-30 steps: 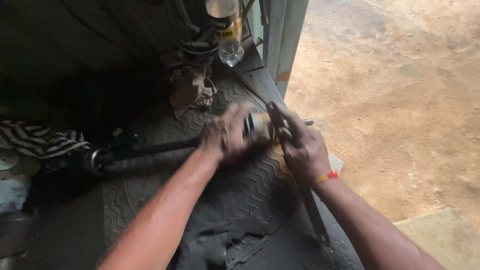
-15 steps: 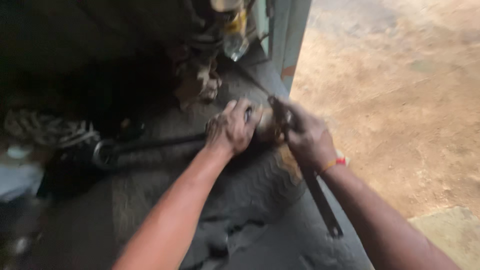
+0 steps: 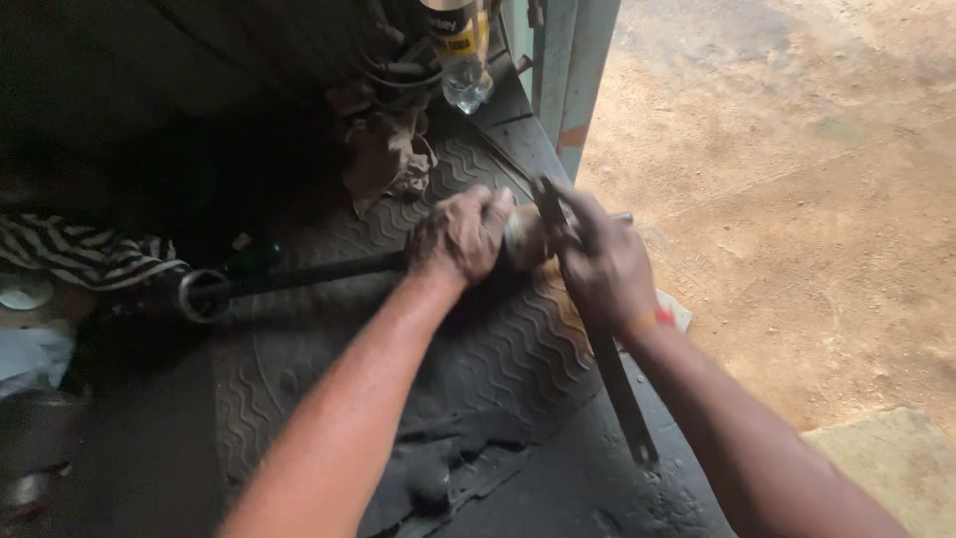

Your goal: The person uses a flat metal bar to scrape and clean the surface of a cylindrical mechanical component attached to a long shaft. They repeatedly rotate the component and scrape different sections, then wipe the area with a cloth. The task appears to be cleaning or removing residue from the part.

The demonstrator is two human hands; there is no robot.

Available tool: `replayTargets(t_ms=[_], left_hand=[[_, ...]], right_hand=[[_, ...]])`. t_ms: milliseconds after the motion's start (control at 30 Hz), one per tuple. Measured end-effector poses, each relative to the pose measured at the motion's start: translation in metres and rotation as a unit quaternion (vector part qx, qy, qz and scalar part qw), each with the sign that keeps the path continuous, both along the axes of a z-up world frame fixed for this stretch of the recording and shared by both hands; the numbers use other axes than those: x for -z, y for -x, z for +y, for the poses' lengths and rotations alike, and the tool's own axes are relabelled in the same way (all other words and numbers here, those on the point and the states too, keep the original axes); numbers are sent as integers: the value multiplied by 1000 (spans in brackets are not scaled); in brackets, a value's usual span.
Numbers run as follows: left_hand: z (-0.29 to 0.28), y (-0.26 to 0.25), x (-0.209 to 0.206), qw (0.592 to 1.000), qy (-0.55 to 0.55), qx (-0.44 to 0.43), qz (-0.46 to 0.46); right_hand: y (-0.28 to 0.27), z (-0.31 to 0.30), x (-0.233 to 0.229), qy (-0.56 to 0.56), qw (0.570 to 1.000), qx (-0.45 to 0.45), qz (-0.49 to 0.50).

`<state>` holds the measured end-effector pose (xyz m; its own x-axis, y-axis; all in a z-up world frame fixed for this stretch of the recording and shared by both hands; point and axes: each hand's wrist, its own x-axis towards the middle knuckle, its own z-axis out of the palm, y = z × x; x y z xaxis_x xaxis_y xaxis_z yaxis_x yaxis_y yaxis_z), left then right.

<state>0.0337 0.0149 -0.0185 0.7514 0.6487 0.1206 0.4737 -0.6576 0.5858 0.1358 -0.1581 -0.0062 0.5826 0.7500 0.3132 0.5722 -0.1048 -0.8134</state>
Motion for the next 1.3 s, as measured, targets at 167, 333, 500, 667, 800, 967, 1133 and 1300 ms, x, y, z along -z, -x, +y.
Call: replayTargets(t_ms=[167,333,500,667,800,967,1133,1300], left_hand=[[22,-16,7,998,47,-4,34],[36,-25,28,999,44,10,21],[54,-30,52,998,52,9,33],[51,-39,65,997,77,16,10],[29,-25,21,997,51,-29,51],[5,6,-6,996,-27,81,0],[9,1,-2,993,-14,82,80],[5,16,10,989,-72,108,68]], right_hand=[[7,2,2,26,999,24,-40],[10,-3,11,-33,999,10,-4],[-2,15,3,24,999,13,-27],[24,-9,7,-68,996,4,-55],[-2,-3,-6,67,988,114,83],[-17,-13,0,46,990,90,98],[-23,-1,-3,64,994,58,64],[-27,-13,-22,152,982,77,84]])
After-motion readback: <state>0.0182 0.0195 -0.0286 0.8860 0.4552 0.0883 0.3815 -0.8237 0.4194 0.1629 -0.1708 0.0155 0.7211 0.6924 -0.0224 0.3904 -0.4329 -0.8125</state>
